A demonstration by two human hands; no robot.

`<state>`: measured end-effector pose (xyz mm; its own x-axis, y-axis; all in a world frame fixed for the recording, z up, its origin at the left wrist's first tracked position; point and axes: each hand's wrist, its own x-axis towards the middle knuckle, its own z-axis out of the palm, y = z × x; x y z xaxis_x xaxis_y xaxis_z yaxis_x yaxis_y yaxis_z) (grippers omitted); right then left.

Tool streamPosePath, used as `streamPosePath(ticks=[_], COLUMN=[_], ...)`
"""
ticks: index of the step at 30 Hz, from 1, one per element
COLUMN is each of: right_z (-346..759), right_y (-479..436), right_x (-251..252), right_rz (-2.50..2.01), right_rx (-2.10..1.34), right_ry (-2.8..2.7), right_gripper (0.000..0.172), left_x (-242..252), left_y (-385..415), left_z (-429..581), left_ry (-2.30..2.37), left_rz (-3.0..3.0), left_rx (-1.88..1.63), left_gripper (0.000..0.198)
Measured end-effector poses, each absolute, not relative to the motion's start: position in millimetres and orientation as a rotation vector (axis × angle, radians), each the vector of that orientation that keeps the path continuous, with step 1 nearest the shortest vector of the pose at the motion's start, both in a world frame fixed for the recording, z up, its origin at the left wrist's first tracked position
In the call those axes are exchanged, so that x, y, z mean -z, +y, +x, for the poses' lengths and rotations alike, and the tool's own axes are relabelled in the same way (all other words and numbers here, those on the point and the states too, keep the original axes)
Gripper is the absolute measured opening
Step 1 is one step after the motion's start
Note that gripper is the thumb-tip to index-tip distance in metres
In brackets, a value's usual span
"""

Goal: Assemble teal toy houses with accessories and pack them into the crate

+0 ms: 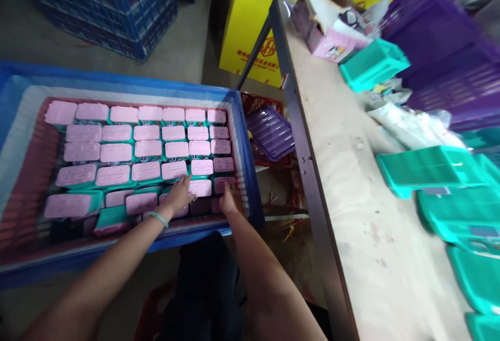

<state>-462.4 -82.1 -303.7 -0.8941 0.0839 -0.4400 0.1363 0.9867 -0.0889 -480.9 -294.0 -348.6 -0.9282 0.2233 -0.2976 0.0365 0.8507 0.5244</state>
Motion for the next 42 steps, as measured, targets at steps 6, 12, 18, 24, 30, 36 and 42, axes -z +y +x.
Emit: streamPosePath(ticks=[6,12,18,24,30,36,42], right_z=[-435,-402,-359,-355,-360,-371,-378], right_y=[-78,-74,-62,-50,-48,-49,-52], right_x=[292,275,271,285,289,287,294], right_rz=[0.231,0.271,0.313,0.276,0.268,0.279,0.261], right_rx=[0.16,0.151,0.086,0.032,0.07,0.075,0.086], right_ry=[2.633,2.665,2.691,2.662,2.652,2.668,2.751], right_gripper=[0.04,0.035,0.055,0.063,0.063,0.065,0.06], left_x=[299,272,265,265,265,265,266], left_y=[-352,-431,-430,-421,-422,-420,-420], left_z=[-413,-325,-310,-315,-316,-316,-316], left_ry=[2.832,3.082,3.095,3.09,3.101,3.108,3.104], left_rz=[0.056,-0.248,-0.259,-0.248,-0.244,-0.255,-0.277], left_rx=[-0.753,-0.48,-0.307,-0.247,-0.178,-0.152,-0.146], left_gripper=[0.052,0.043,0.041,0.043,0.045,0.044,0.044])
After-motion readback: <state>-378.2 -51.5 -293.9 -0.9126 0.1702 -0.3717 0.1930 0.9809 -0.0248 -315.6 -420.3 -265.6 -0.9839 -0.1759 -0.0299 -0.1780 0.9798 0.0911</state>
